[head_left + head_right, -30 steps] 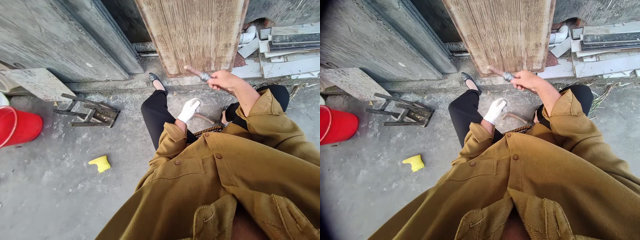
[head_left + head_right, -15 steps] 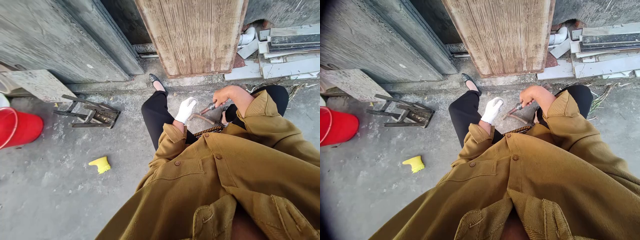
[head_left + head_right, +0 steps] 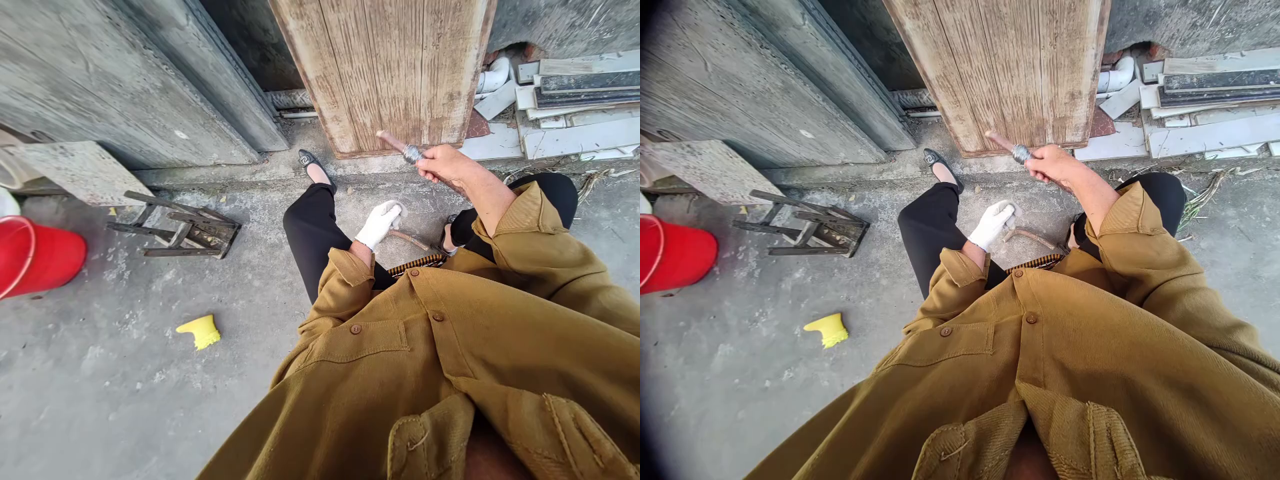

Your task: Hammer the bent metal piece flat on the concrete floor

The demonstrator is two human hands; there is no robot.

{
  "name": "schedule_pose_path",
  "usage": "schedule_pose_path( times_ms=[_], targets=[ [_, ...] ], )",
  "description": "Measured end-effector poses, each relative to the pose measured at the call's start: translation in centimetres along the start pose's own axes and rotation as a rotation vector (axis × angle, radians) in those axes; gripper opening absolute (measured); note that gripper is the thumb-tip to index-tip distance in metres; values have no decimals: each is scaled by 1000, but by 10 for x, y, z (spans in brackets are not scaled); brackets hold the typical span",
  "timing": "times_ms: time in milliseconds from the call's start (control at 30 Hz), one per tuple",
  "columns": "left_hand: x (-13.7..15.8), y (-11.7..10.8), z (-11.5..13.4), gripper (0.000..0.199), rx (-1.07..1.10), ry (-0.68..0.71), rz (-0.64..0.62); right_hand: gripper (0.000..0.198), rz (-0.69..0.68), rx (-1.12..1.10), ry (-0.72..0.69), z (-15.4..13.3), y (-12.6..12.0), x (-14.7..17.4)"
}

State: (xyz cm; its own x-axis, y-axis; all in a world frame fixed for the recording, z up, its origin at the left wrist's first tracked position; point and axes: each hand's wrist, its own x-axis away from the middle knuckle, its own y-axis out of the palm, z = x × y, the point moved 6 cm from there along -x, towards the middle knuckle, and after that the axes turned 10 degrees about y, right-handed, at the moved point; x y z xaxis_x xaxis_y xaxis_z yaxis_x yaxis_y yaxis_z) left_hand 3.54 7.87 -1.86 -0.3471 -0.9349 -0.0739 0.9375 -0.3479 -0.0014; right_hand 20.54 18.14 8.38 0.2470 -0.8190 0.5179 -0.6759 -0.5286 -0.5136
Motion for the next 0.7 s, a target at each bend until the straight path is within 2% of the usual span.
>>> schedule_pose_path(
  times_ms=[67,100,200,300,367,433,500,567,633,700],
  targets=[
    [2,4,2,48,15,-10,-54,28,88,51,53,4,-7,-5],
    [2,5,4,48,19,-4,-76,26,114,149,78,6,-7,-7],
    [3,4,7,49,-1,34,-82,27,109,592,114,9,3,-11],
    [3,-3,6,48,-56,45,-41,25,-24,896,113,14,24,-10],
    [3,-8,6,45,-116,58,1,15,-214,976,123,21,40,-6],
    [2,-13,6,43,-172,66,47,14,-487,977,124,30,55,3],
    [1,-16,6,42,-187,46,70,18,-757,888,73,32,65,17],
    [0,-15,4,44,-162,12,69,20,-897,752,-31,23,65,30],
    [-2,-13,1,46,-110,-21,70,22,-862,596,-128,9,55,36],
    [-2,-9,-2,48,-48,-36,55,23,-670,420,-169,-5,35,34]
  ],
)
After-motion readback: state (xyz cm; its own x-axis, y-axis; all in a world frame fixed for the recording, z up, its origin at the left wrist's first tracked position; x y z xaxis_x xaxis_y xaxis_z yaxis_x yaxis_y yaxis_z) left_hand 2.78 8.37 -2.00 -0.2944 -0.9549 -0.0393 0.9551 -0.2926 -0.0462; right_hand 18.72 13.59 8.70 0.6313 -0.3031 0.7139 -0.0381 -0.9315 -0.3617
